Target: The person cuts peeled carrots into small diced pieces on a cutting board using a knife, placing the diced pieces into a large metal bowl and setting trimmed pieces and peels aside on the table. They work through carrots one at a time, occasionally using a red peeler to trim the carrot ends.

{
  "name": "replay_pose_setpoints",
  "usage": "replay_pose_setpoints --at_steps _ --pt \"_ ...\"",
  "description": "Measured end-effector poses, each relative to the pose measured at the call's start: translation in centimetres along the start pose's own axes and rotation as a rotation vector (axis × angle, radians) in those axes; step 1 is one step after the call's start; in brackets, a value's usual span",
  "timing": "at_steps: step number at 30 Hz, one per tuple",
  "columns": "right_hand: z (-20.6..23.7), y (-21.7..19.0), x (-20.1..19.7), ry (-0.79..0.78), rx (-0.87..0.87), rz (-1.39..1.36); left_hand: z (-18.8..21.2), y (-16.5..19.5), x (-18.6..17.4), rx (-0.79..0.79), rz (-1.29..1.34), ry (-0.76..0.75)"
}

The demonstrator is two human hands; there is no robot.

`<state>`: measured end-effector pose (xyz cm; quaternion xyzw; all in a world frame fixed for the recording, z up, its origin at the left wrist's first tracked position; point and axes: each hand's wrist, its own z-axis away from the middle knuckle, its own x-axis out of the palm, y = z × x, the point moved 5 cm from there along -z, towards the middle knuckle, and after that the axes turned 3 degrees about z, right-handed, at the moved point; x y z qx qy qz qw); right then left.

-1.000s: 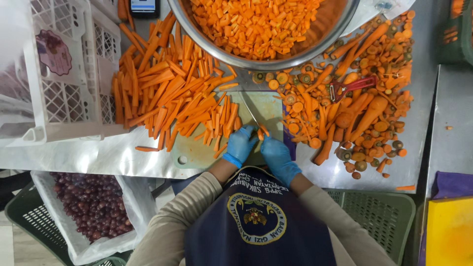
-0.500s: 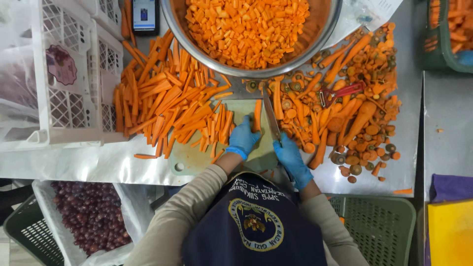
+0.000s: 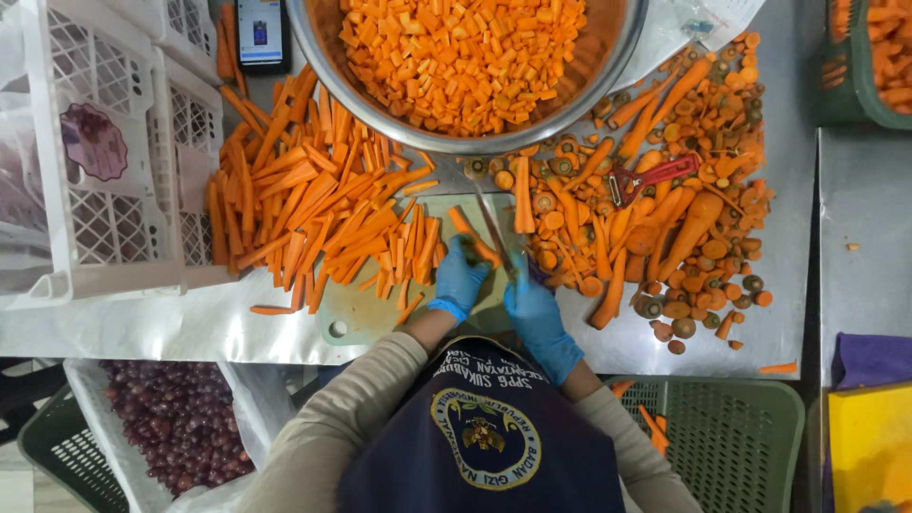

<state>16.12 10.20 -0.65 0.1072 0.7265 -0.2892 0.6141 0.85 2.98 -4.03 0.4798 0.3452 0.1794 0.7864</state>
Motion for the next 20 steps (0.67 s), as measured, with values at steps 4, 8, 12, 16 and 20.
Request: replay_pose_setpoints --at_steps 4,8,12,16,20 --pt "0.6 -1.3 0.2 0.072 -0.116 0.020 -0.5 -0.5 -0.2 -0.060 0.168 -0.024" --pt "0.3 -1.3 0.4 0.008 -0.020 -0.054 -0.8 0.0 -0.5 -0.040 0.160 -0.003" --pt "0.1 -1.1 0.3 0.014 -0.041 -0.052 -0.7 0.5 -0.8 -0.022 0.132 0.015" --pt "0.2 -0.9 1.0 0.032 -0.085 0.019 -0.7 0.2 -0.7 -0.020 0.155 0.016" --pt "0.0 -0.6 2.4 0.021 -0.137 0.054 -0.6 -1.1 -0.2 -0.021 0.215 0.008"
